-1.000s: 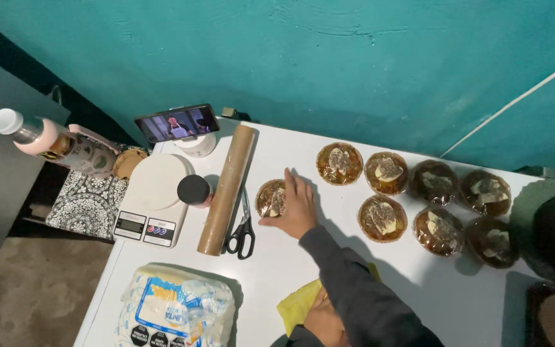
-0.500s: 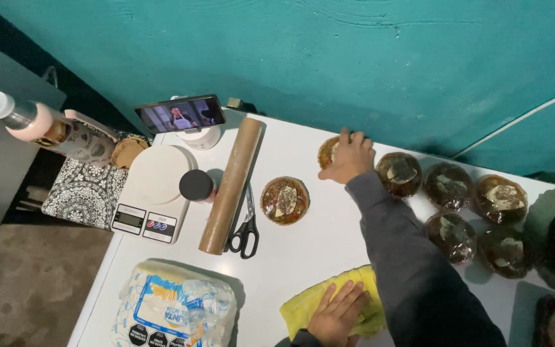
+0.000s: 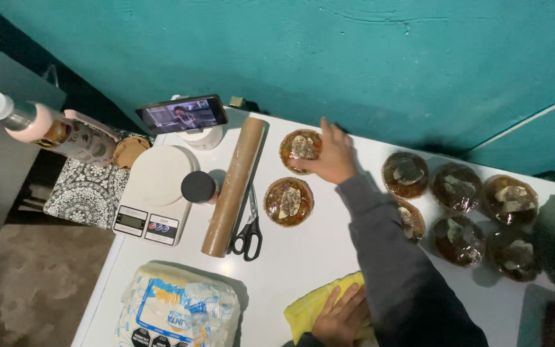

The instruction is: Organizing prepared food containers on a table and moving them onto a tray.

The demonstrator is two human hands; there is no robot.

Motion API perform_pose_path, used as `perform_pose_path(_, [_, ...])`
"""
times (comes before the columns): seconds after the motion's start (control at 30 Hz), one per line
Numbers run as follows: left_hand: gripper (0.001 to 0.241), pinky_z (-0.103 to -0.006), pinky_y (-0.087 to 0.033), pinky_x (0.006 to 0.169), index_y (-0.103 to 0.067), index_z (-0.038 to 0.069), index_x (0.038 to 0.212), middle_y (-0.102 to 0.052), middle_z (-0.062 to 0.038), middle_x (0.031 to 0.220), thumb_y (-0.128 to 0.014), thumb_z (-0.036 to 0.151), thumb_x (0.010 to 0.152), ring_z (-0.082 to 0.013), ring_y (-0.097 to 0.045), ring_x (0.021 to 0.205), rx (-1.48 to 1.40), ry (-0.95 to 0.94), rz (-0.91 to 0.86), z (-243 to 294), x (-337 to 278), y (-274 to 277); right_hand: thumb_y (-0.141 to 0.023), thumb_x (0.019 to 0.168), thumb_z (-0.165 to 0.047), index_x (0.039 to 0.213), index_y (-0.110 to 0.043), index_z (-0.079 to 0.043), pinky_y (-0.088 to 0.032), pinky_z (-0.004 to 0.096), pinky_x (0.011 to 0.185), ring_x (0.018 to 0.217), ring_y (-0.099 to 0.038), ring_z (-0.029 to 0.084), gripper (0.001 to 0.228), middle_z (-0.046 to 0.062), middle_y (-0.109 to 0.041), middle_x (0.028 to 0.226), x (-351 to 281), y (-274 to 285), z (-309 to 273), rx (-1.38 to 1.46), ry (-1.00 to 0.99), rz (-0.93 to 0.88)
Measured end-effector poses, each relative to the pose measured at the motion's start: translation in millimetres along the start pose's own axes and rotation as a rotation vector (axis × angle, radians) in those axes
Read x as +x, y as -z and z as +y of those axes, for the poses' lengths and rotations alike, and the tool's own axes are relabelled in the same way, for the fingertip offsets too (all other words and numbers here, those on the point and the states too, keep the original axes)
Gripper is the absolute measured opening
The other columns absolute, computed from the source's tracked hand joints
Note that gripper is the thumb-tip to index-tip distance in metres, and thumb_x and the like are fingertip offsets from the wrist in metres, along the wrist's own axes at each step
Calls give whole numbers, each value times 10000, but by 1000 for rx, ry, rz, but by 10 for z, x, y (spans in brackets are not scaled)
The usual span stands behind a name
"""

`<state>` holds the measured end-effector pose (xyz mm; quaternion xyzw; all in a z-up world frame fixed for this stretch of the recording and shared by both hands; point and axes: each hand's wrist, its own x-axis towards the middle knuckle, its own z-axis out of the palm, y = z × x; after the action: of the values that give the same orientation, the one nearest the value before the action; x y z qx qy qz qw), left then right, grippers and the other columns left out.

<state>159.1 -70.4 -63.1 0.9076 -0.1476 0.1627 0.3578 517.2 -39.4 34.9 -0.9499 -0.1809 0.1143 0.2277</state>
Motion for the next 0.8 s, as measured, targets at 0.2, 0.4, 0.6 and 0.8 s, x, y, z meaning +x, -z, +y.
perform_pose_path(0.2, [648,-486,-373,1214,-634,69,1427,-615,-146,1532,-664,121,781,-309,-527,1476,-389,166,-106,-76,-8,170,-731,825,-729,1332,-422,-15,-347,613,1179,1430,-392,506,928,331,-306,1628,-458,331,1457,-230,-188,103])
perform_pose_path(0.4, [560,-373,-399,1149,-502,-23,1474,-620,-191,1449,-521,102,928,-296,-567,1358,-1152,705,290,-92,221,188,-854,627,-699,1629,-143,-79,-262,712,1098,1383,-300,601,1376,381,-283,1536,-631,386,1557,-216,-411,84])
perform_pose_path(0.6, [593,-386,-359,1199,-423,-37,1530,-523,-210,1539,-443,-2,939,-313,-494,1437,-806,497,419,-236,1498,743,-901,571,-564,1581,-276,-95,-316,701,1073,1326,-380,584,1278,341,-400,1470,-797,565,1396,-262,-335,209])
perform_pose_path(0.8, [729,-557,-153,1233,-446,63,1527,-391,-205,1603,-605,-27,821,-372,-318,1508,-210,325,158,-847,2526,253,-908,564,-504,1547,-358,-88,-393,658,1010,1260,-448,558,1201,323,-458,1399,-1157,1006,1171,-189,-231,284])
